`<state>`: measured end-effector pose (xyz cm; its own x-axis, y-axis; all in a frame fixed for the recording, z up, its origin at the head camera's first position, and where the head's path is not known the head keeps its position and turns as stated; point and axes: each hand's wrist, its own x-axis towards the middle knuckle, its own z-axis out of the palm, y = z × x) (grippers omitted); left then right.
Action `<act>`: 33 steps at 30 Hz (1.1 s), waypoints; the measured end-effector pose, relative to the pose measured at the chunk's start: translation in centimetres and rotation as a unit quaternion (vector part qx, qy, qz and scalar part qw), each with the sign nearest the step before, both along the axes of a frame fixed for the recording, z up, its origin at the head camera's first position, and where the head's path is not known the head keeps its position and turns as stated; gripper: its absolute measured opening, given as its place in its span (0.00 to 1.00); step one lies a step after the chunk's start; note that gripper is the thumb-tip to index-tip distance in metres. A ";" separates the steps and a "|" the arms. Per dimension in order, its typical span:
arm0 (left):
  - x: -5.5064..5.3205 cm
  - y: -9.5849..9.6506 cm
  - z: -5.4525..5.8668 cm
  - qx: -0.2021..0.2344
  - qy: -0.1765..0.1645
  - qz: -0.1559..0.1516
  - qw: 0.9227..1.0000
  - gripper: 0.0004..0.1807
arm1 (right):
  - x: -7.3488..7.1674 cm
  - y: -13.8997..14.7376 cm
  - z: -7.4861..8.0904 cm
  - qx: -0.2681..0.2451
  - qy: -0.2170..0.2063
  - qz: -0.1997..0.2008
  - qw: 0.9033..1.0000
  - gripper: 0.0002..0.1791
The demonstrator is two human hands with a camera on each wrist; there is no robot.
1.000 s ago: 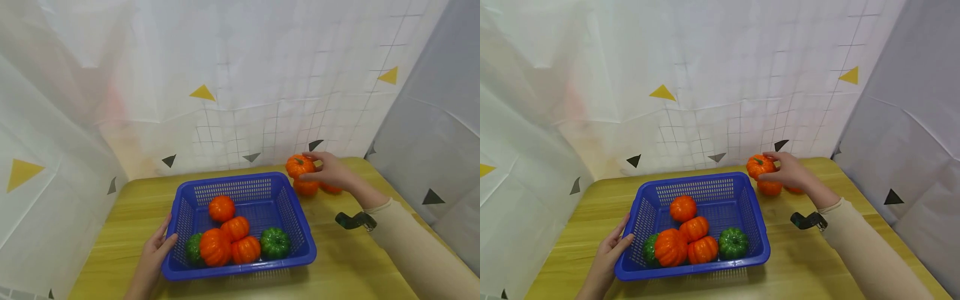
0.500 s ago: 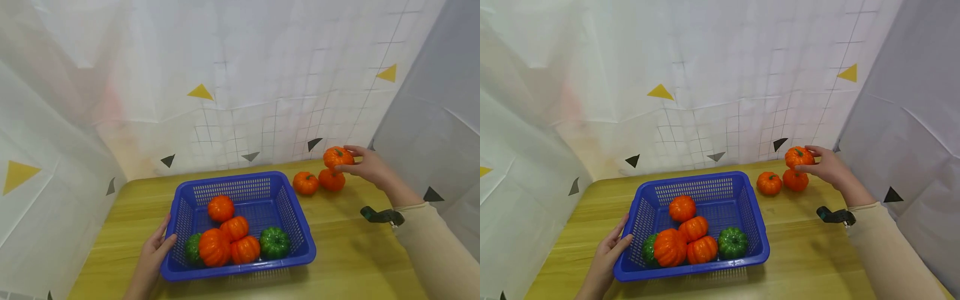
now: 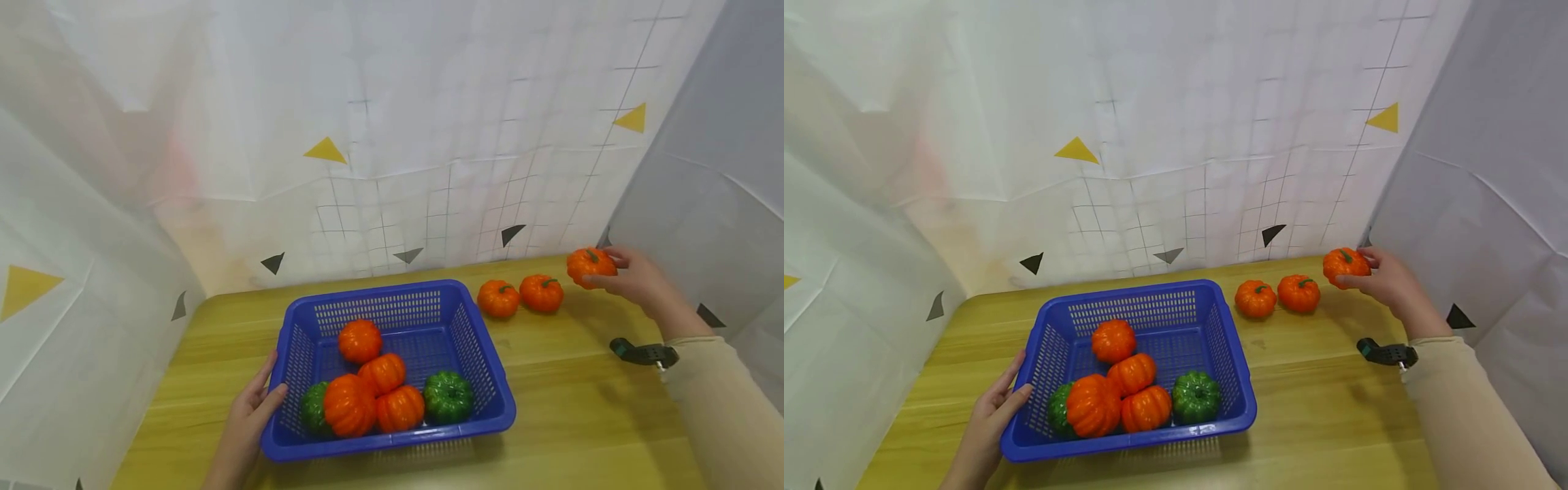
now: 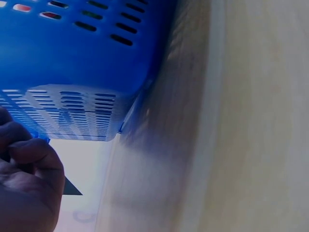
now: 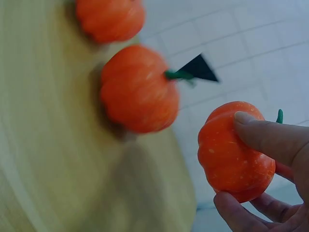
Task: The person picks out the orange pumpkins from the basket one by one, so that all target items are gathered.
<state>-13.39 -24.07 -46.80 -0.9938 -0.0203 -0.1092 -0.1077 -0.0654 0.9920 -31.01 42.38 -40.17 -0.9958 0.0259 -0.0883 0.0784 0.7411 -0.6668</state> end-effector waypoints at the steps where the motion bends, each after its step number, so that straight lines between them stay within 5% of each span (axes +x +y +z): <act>1: 0.0 0.0 0.0 0.000 0.001 0.000 1.000 0.35 | -0.2 0.3 -0.4 -0.001 -0.002 0.001 1.000 0.60; 13: -0.1 0.0 -0.1 -0.002 0.000 -0.005 1.000 0.35 | -2.2 1.8 -4.4 0.036 0.002 0.021 0.999 0.58; 33: 0.1 0.3 0.4 0.005 -0.007 0.000 1.000 0.35 | -2.4 1.9 -5.9 0.092 -0.008 0.040 0.995 0.56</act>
<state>-13.30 -23.78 -46.37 -0.9921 -0.0188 -0.1239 -0.1222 -0.0743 0.9897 -33.42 44.32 -46.05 -0.9938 -0.0357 -0.1048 0.0240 0.8544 -0.5191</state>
